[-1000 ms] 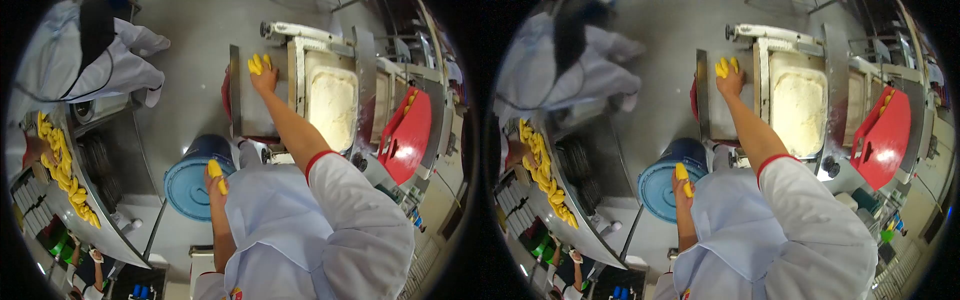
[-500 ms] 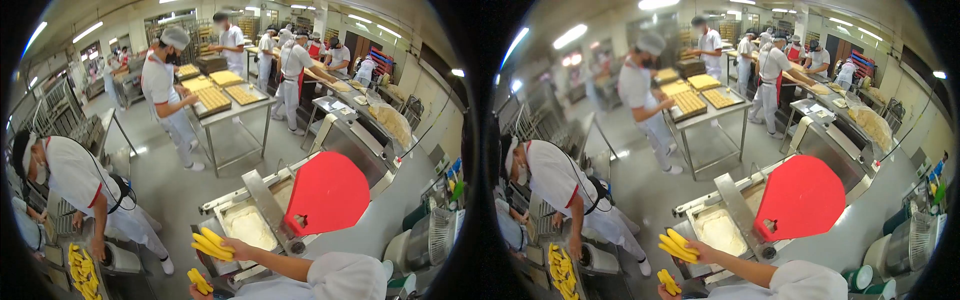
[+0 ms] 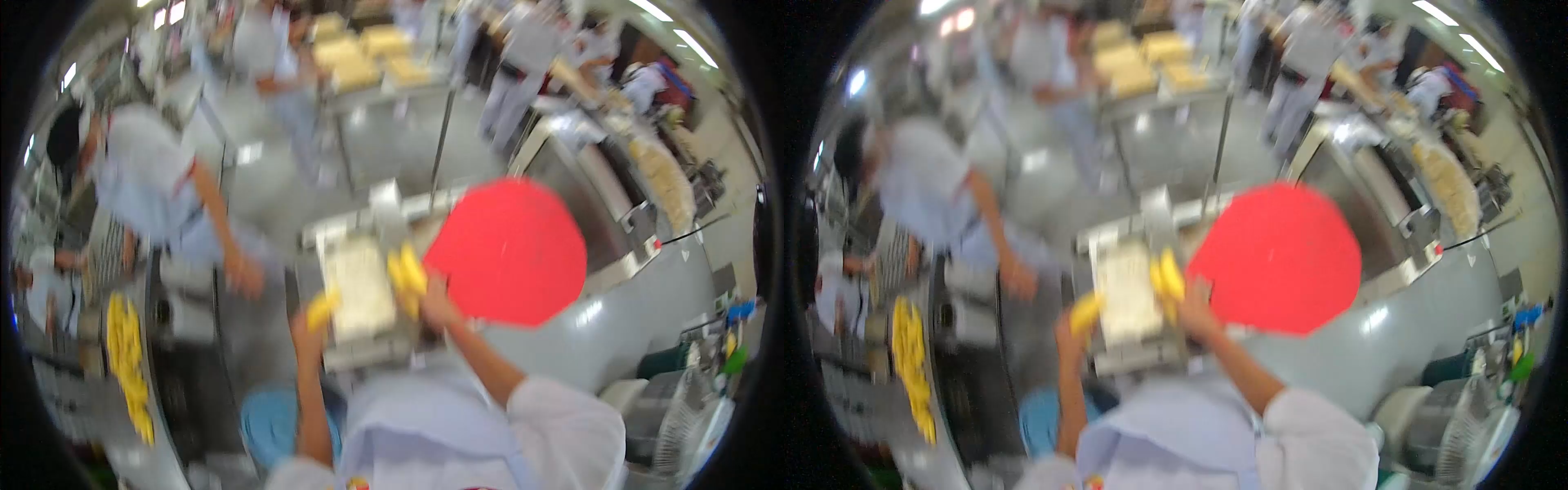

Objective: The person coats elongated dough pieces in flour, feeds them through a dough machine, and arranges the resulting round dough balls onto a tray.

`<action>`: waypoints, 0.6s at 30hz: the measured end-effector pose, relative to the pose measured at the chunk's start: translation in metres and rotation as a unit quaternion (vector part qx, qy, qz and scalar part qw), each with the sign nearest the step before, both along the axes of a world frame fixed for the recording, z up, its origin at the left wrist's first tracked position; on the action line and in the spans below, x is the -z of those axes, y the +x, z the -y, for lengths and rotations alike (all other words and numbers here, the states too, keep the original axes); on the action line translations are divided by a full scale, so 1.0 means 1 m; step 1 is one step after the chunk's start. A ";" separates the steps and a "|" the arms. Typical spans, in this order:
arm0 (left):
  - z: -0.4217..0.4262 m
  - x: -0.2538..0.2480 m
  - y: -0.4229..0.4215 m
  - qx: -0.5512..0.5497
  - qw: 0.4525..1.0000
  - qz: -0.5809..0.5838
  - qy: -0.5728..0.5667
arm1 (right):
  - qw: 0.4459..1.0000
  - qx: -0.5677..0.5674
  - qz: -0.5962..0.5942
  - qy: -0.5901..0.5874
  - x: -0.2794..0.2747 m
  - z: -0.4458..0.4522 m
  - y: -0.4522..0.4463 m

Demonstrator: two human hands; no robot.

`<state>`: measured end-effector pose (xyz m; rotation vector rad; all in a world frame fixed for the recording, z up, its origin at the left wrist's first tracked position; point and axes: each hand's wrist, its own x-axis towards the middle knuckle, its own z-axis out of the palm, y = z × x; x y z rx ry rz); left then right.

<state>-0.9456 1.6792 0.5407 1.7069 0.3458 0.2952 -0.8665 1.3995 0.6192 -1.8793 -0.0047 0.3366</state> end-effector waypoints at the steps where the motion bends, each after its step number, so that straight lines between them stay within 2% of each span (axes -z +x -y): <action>1: -0.005 -0.007 0.013 -0.018 1.000 -0.012 0.009 | 0.999 -0.016 0.030 -0.023 0.000 0.001 0.015; 2: -0.007 -0.030 0.019 -0.052 0.985 -0.017 0.165 | 0.997 -0.030 0.061 -0.046 -0.001 0.003 0.030; 3: -0.017 -0.043 0.046 -0.076 0.961 0.114 0.238 | 0.982 0.014 0.188 -0.015 -0.031 -0.008 0.040; 4: -0.008 -0.089 0.051 -0.064 0.943 0.104 0.308 | 0.983 0.011 0.178 0.047 -0.033 -0.009 0.059; 5: 0.008 -0.122 0.045 -0.074 0.938 0.103 0.322 | 0.954 0.022 0.299 -0.024 -0.045 -0.010 0.059; 8: 0.019 -0.105 0.083 -0.091 0.906 0.108 0.399 | 0.910 0.021 0.398 -0.116 -0.015 -0.051 0.080; 10: 0.027 -0.035 0.090 -0.046 0.879 0.023 0.475 | 0.873 -0.063 0.410 -0.258 0.042 -0.071 0.077; 11: 0.028 -0.001 0.085 0.073 0.851 -0.106 0.510 | 0.865 -0.200 0.303 -0.347 0.080 -0.087 0.072; 12: 0.036 0.022 0.082 0.190 0.795 -0.231 0.528 | 0.824 -0.330 0.185 -0.422 0.109 -0.093 0.073; 14: 0.041 0.027 0.066 0.266 0.755 -0.269 0.535 | 0.798 -0.452 0.127 -0.378 0.124 -0.098 0.058; 17: -0.002 0.022 0.087 0.209 0.854 -0.290 0.379 | 0.861 -0.338 0.219 -0.311 0.119 -0.094 0.079; 18: -0.006 -0.007 0.088 0.177 0.879 -0.260 0.358 | 0.906 -0.302 0.163 -0.246 0.081 -0.086 0.088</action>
